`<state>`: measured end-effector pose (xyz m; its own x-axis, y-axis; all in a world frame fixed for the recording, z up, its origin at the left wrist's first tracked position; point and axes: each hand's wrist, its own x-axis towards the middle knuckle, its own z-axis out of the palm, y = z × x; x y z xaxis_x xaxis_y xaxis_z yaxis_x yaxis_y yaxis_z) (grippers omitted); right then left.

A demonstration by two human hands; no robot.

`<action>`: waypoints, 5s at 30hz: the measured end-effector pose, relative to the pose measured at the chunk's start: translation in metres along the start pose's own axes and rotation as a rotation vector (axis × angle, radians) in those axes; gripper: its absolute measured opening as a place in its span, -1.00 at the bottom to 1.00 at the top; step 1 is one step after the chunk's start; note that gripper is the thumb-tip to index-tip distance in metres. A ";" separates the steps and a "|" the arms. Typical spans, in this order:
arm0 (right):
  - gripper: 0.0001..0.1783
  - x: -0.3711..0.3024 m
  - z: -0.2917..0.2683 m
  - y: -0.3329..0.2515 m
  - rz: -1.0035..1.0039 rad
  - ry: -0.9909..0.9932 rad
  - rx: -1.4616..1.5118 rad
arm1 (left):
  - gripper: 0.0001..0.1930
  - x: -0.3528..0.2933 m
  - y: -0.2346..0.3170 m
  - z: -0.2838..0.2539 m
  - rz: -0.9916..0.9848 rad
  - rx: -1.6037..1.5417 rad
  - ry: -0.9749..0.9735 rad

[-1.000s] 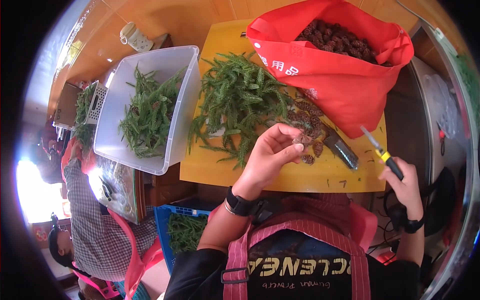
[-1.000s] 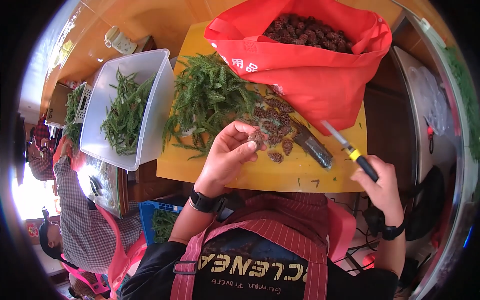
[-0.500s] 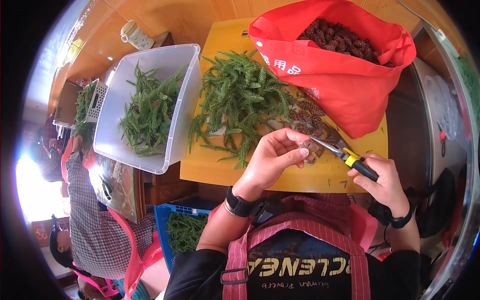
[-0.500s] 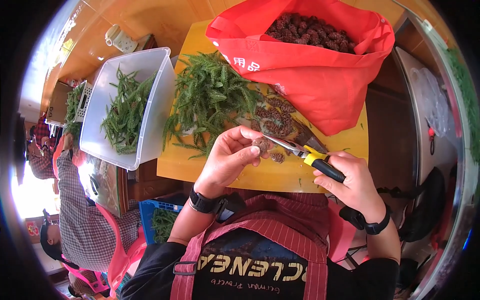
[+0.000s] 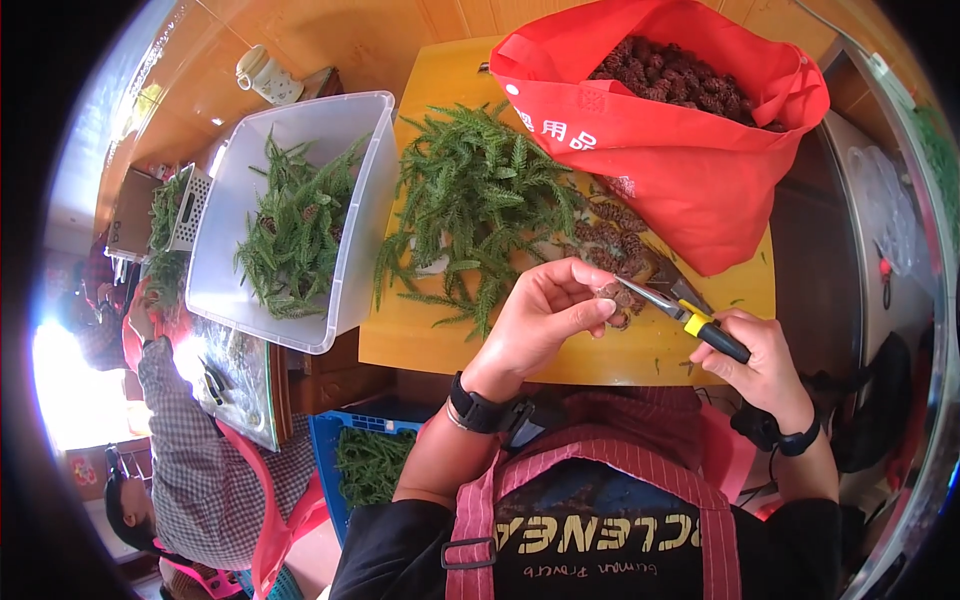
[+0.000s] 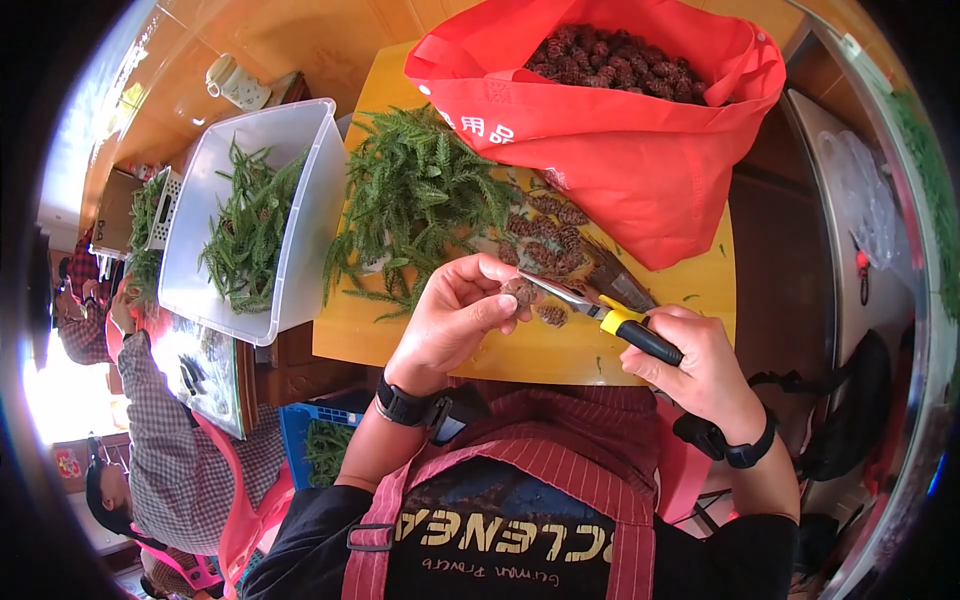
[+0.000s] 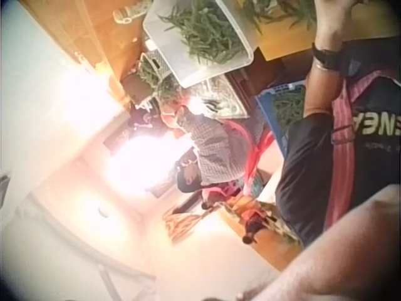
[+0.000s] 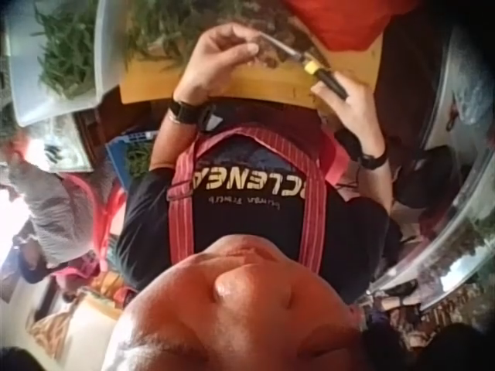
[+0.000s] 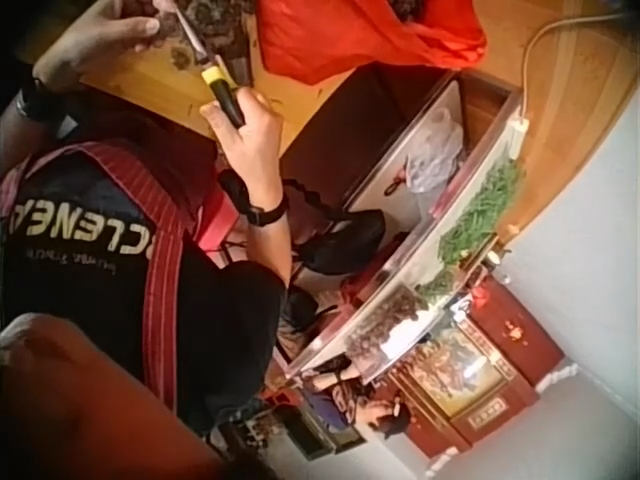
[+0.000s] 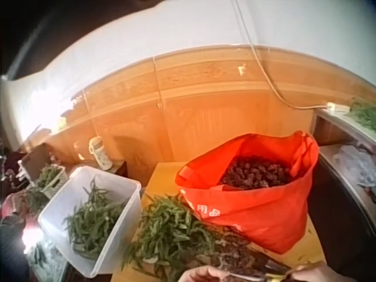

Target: Trim small plant sprigs using hand-held snips.

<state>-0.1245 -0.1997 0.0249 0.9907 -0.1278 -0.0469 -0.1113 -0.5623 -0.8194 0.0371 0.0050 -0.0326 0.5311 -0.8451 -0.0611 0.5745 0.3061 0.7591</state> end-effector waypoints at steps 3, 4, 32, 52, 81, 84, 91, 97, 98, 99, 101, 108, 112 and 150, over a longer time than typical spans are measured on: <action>-0.77 -0.001 0.002 0.004 -0.034 0.020 0.013 | -0.79 -0.001 0.002 0.001 -0.007 0.006 0.003; -0.78 -0.001 0.001 0.005 -0.047 0.014 -0.001 | -0.79 -0.001 0.003 0.001 -0.008 0.016 0.004; -0.76 -0.003 0.005 0.003 -0.092 0.038 -0.003 | -0.81 -0.003 0.006 0.000 -0.040 0.004 -0.017; -0.59 -0.010 0.021 0.005 -0.055 0.187 -0.129 | -0.74 -0.001 0.008 0.024 0.678 1.224 0.175; -0.63 -0.008 0.027 0.012 -0.016 0.293 0.016 | -0.80 0.014 0.013 0.034 0.083 0.211 0.142; -0.63 -0.008 0.029 0.011 -0.012 0.296 0.016 | -0.82 0.013 0.008 0.032 0.178 0.245 0.147; -0.65 -0.007 0.028 0.007 0.036 0.269 0.089 | -0.75 0.013 0.001 0.037 0.427 0.433 0.218; -0.69 -0.006 0.024 0.002 0.079 0.206 0.111 | -0.72 0.011 0.000 0.032 0.637 0.729 0.199; -0.69 -0.006 0.023 0.001 0.079 0.208 0.111 | -0.72 0.011 0.000 0.030 0.684 0.839 0.204; -0.69 -0.006 0.023 0.001 0.075 0.203 0.102 | -0.72 0.011 0.000 0.028 0.731 0.949 0.208; -0.70 -0.006 0.022 0.001 0.072 0.199 0.094 | -0.72 0.010 0.006 0.033 0.749 1.059 0.229; -0.78 -0.006 0.013 -0.014 0.243 0.059 0.149 | -0.74 0.011 0.003 0.030 0.821 1.230 0.233; -0.81 -0.008 0.005 -0.008 0.238 -0.004 0.350 | -0.77 0.010 -0.010 0.031 0.569 0.638 0.287; -0.57 0.044 0.061 -0.018 -0.042 0.020 0.591 | -0.75 -0.010 -0.009 0.032 0.443 0.781 0.131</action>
<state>-0.0746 -0.1455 0.0033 0.9910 -0.1340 -0.0011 -0.0035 -0.0172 -0.9998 0.0066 -0.0030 -0.0176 0.6966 -0.6498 0.3040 -0.2594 0.1668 0.9512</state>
